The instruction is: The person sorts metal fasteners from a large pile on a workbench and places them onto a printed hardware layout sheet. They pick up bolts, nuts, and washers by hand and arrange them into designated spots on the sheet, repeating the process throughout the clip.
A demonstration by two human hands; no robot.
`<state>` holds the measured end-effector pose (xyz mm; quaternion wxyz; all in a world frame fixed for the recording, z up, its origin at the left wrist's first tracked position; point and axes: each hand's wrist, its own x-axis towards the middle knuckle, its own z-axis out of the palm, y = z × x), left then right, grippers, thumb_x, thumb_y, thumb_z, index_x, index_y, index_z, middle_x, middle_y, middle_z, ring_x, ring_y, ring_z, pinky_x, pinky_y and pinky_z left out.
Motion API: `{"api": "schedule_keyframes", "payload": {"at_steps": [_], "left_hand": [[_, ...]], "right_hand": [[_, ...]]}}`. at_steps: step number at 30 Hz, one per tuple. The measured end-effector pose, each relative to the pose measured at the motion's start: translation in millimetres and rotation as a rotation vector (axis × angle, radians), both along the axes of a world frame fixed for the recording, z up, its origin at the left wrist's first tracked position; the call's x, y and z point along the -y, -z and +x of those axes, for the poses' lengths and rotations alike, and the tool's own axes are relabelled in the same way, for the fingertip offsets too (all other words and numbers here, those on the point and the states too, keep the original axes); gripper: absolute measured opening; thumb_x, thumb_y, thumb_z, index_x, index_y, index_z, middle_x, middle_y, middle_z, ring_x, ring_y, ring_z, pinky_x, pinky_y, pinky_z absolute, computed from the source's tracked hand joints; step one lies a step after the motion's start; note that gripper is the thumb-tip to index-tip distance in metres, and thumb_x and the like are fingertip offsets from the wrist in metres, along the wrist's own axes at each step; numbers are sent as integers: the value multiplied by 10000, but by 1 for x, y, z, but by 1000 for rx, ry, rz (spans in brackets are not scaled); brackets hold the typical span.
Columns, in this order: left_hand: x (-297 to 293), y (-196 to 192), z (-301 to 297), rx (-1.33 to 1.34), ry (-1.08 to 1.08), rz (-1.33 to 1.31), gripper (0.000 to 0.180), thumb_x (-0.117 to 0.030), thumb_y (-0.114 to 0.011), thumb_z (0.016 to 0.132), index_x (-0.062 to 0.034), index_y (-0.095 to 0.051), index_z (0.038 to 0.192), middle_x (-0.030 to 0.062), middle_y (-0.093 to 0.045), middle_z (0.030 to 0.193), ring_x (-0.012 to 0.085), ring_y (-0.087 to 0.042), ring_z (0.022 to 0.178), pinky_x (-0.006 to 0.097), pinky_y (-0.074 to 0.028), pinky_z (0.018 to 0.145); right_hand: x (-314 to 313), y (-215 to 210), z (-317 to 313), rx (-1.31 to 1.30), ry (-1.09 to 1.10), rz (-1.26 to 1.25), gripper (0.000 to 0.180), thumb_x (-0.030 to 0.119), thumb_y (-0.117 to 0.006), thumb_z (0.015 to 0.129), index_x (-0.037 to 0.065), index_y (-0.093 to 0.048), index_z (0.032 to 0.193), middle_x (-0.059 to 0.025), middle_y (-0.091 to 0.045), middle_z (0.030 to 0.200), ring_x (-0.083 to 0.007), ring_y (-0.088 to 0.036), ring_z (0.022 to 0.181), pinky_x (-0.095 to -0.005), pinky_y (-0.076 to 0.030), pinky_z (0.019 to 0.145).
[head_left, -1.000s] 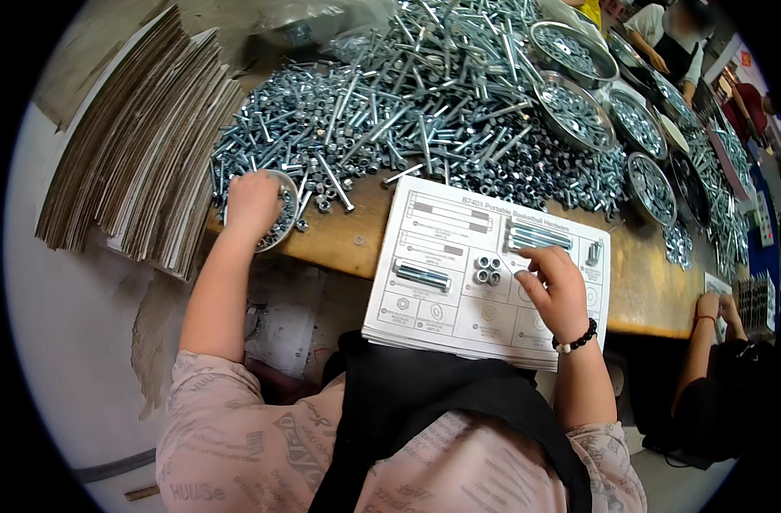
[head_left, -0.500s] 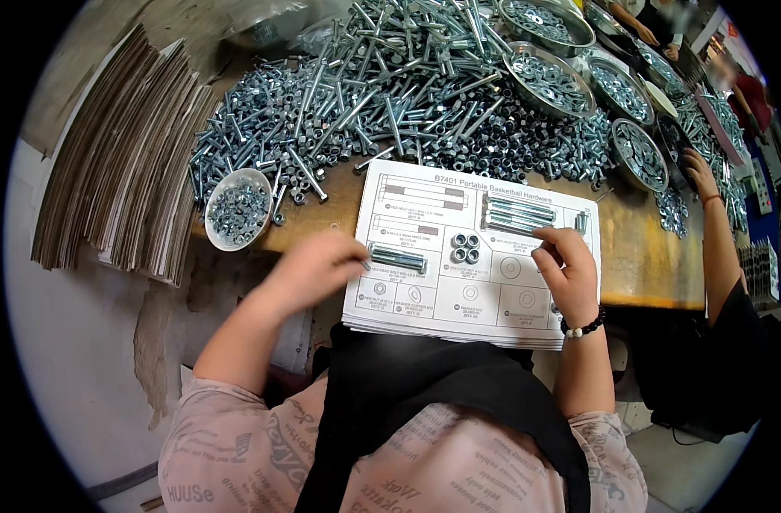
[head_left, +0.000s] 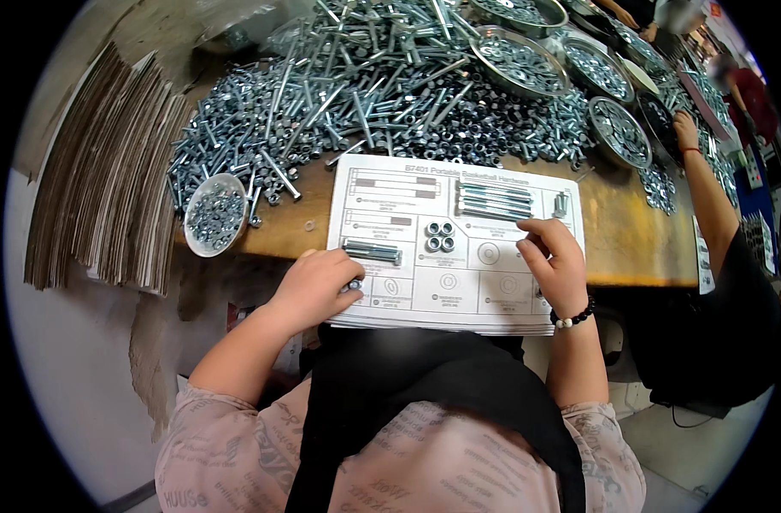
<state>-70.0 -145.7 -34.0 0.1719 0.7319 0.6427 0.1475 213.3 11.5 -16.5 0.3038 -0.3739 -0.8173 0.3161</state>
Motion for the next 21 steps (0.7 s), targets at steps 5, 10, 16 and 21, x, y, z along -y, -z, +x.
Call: {"api": "schedule_keyframes", "payload": {"at_steps": [5,10,16,21], "left_hand": [[-7,-15,-4,82,-51,-78,202,-167,-667,702,-69,-593,862,77,-551,795,246,-555,757,344,-432,673],[-25,20,-33,447,-455,317,115,-48,-604,741,5,-586,842,61,-535,754,144,-512,660,245,-416,602],[-54,87,-63,439,-671,520,114,-70,-536,826,6,-583,897,74,-572,833,163,-525,753,266,-417,679],[-52,85,-54,362,-625,595,97,-30,-517,812,11,-571,881,105,-563,829,228,-538,777,302,-424,700]], "right_hand": [[-8,3,11,70,-15,20,195,109,-649,751,49,-615,933,-73,-556,752,-174,-535,617,-278,-441,561],[-57,2,37,167,83,37,169,148,-626,775,50,-622,913,-89,-582,804,-225,-559,697,-306,-451,638],[-158,16,89,219,352,172,149,152,-586,788,50,-641,882,-119,-612,871,-279,-577,819,-341,-464,724],[-195,-20,64,285,314,328,153,180,-588,781,84,-646,885,-109,-604,851,-288,-569,828,-355,-458,734]]}}
